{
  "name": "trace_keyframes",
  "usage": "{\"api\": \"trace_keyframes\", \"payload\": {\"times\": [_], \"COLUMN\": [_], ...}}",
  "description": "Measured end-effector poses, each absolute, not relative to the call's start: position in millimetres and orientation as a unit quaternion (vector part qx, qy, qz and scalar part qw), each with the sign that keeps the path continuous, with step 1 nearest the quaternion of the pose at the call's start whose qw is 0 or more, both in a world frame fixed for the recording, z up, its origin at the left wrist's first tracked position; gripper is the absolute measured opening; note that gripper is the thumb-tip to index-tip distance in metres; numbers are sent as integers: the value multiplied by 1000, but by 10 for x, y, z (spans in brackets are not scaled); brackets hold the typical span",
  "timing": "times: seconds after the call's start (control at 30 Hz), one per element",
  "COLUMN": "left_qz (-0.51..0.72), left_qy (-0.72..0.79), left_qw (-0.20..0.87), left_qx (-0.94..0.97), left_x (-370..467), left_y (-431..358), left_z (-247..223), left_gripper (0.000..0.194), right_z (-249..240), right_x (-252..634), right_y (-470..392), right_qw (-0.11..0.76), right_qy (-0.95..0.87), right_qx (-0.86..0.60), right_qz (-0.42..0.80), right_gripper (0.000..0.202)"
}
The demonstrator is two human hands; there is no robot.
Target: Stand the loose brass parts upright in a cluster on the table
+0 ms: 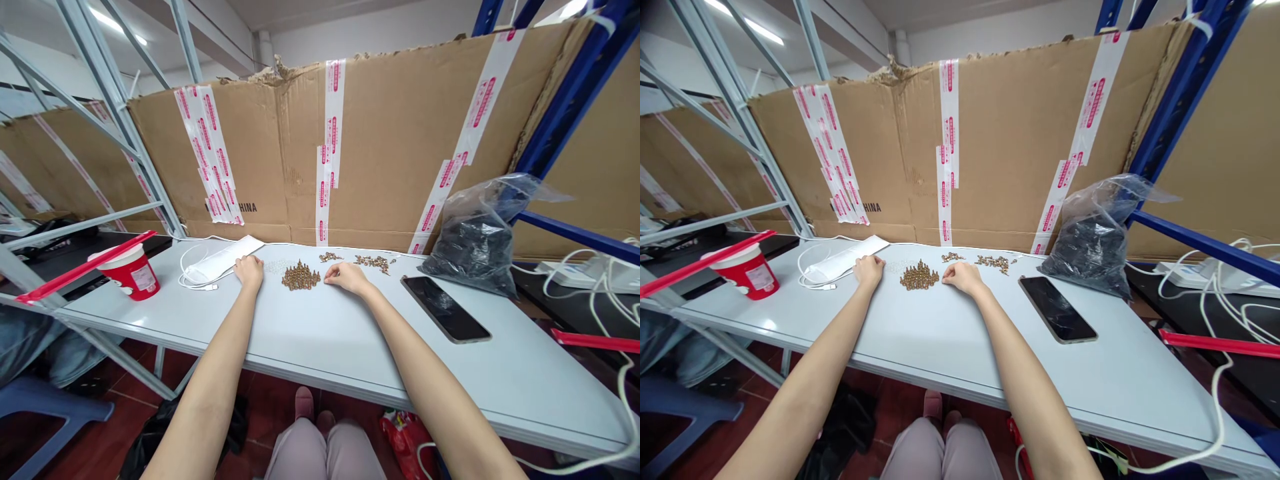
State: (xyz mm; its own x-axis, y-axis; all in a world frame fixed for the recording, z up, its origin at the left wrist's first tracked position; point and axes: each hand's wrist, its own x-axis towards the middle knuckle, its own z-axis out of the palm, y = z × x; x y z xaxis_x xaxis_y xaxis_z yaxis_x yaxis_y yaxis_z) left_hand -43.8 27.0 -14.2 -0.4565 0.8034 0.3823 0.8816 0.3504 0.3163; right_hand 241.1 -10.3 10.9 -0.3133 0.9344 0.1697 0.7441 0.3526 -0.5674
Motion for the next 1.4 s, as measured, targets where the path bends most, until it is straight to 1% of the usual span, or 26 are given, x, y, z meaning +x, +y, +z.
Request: {"api": "trace_keyframes", "payload": {"times": [0.17, 0.53, 0.7, 0.77, 0.9, 0.97, 1.1, 1.27, 1.4], "left_qz": [-245, -245, -246, -253, -261, -258, -252, -229, -223], "left_qy": [-814, -808, -808, -809, -805, -802, -792, -779, -773], "left_qw": [77, 72, 75, 80, 86, 86, 89, 94, 89], "left_qx": [-521, -532, -530, -525, -525, -532, -549, -577, -587], "left_x": [-423, -389, -367, -360, -349, -342, -336, -374, -399], "left_y": [293, 314, 290, 279, 260, 250, 238, 265, 305], "left_z": [-153, -152, -131, -121, -100, -91, -94, -151, -183], "left_gripper": [24, 25, 26, 28, 29, 30, 30, 34, 37], "right_z": [109, -12, -11, -9, -58, -108, -181, -186, -187], "right_x": [2343, 2325, 2400, 2482, 2668, 2718, 2703, 2665, 2684], "right_y": [-145, -68, 0, 23, 38, 49, 95, 115, 108], "right_qw": [235, 266, 241, 241, 256, 235, 192, 150, 183], "right_qy": [-792, -796, -795, -784, -736, -729, -766, -801, -804], "right_qx": [-532, -505, -509, -539, -627, -641, -612, -579, -565], "right_qz": [183, 202, 226, 192, 9, -40, -55, -16, -19], "right_gripper": [6, 11, 17, 19, 31, 37, 46, 44, 37]}}
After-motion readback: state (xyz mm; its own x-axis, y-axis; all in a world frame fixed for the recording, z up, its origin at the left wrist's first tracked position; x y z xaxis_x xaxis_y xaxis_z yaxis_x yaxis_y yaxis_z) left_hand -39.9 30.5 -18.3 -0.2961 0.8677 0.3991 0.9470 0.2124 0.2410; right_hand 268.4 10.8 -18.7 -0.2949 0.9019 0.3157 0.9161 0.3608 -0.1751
